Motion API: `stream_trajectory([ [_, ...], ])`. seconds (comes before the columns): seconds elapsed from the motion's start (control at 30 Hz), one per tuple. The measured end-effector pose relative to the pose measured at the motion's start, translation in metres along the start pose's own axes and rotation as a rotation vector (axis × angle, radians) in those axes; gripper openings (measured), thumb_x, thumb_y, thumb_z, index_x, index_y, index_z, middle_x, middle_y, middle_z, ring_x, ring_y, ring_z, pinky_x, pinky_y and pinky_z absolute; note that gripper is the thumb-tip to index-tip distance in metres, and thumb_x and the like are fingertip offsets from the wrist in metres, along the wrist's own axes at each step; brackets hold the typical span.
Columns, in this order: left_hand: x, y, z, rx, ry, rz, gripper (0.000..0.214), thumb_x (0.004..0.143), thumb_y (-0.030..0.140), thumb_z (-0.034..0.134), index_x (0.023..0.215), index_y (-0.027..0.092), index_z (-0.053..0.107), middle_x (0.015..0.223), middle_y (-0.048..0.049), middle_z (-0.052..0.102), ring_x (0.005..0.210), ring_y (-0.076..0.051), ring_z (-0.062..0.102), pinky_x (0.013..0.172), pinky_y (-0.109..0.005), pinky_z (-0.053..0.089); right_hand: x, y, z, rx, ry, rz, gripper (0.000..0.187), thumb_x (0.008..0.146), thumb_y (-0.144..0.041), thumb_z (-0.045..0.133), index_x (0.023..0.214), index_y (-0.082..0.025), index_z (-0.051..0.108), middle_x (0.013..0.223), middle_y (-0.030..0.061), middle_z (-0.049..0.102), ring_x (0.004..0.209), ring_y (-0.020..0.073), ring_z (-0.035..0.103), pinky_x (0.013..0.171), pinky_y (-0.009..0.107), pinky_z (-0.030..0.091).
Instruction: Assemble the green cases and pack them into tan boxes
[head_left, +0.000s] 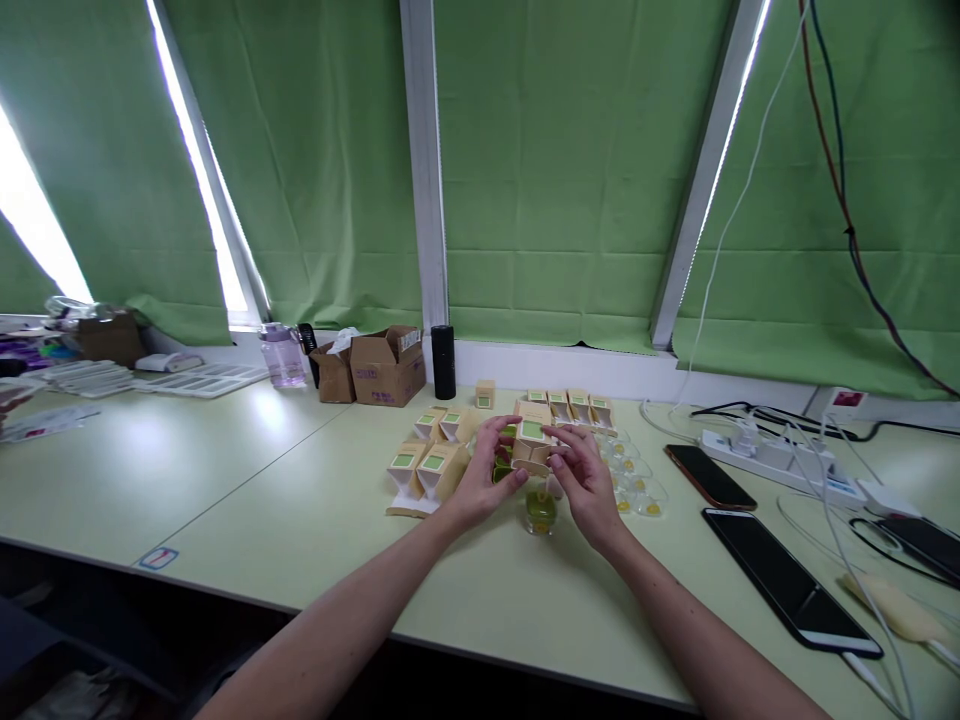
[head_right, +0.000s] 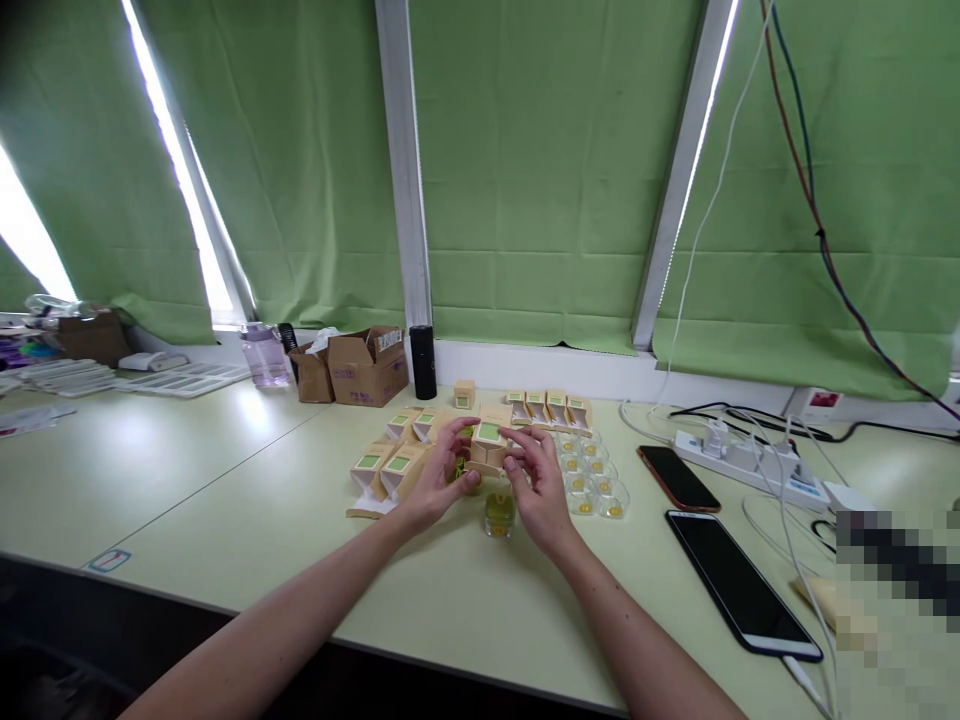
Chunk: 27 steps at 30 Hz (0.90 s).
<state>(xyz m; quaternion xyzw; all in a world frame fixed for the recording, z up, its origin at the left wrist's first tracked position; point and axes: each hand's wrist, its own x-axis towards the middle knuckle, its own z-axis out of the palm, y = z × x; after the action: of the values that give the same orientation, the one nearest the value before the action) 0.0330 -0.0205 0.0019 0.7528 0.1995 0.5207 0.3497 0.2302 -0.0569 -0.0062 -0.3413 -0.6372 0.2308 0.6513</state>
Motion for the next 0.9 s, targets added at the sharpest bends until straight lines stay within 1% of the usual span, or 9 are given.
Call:
stream_trajectory([
  [0.1,0.0002,0.0014,0.0004,-0.045,0.012,-0.017,0.07,0.094,0.056,0.075,0.152,0.026,0.05,0.133,-0.0138,0.059,0.118,-0.029,0.061,0.1,-0.041,0.055,-0.0009,-0.0012,0.0008,0.025,-0.02,0.006,0.035,0.104,-0.05,0.064,0.135,-0.034,0.072,0.137,0.0088,0.05,0.1,0.0191,0.069,0.096,0.042,0.063],
  [0.2,0.0004,0.0017,0.0008,-0.091,0.014,-0.05,0.069,0.095,0.056,0.074,0.151,0.025,0.049,0.127,-0.0131,0.061,0.118,-0.029,0.062,0.101,-0.041,0.053,-0.0014,-0.0016,0.0016,0.036,-0.032,0.006,0.036,0.104,-0.05,0.064,0.135,-0.034,0.072,0.137,0.0085,0.049,0.101,0.0194,0.07,0.096,0.042,0.064],
  [0.33,0.0012,-0.0006,0.0014,-0.166,0.01,-0.087,0.069,0.094,0.057,0.074,0.149,0.027,0.045,0.125,-0.0117,0.063,0.119,-0.028,0.062,0.1,-0.041,0.05,-0.0021,-0.0013,0.0022,0.034,-0.048,-0.013,0.036,0.104,-0.05,0.064,0.136,-0.035,0.072,0.136,0.0082,0.049,0.103,0.0201,0.071,0.1,0.044,0.064],
  [0.47,0.0024,-0.004,0.002,-0.213,0.022,-0.105,0.067,0.093,0.057,0.075,0.145,0.028,0.045,0.121,-0.0108,0.065,0.116,-0.028,0.063,0.099,-0.042,0.051,-0.0032,-0.0007,0.0029,0.048,-0.068,-0.018,0.034,0.105,-0.048,0.064,0.135,-0.035,0.072,0.136,0.0082,0.048,0.103,0.0201,0.072,0.101,0.045,0.063],
  [0.63,0.003,-0.0055,0.0024,-0.235,0.035,-0.101,0.065,0.091,0.057,0.077,0.141,0.027,0.047,0.12,-0.0102,0.066,0.116,-0.027,0.062,0.099,-0.041,0.05,-0.004,-0.0013,0.0036,0.072,-0.077,-0.025,0.033,0.105,-0.046,0.064,0.135,-0.036,0.073,0.136,0.0082,0.047,0.104,0.0202,0.071,0.101,0.044,0.064],
  [0.9,0.003,-0.0039,0.0036,-0.234,0.056,-0.102,0.062,0.092,0.058,0.078,0.137,0.027,0.048,0.118,-0.0084,0.066,0.112,-0.025,0.063,0.097,-0.039,0.052,-0.0047,-0.0036,0.0043,0.046,-0.086,-0.065,0.034,0.103,-0.045,0.067,0.137,-0.036,0.071,0.136,0.0083,0.047,0.106,0.0209,0.071,0.103,0.045,0.064],
])
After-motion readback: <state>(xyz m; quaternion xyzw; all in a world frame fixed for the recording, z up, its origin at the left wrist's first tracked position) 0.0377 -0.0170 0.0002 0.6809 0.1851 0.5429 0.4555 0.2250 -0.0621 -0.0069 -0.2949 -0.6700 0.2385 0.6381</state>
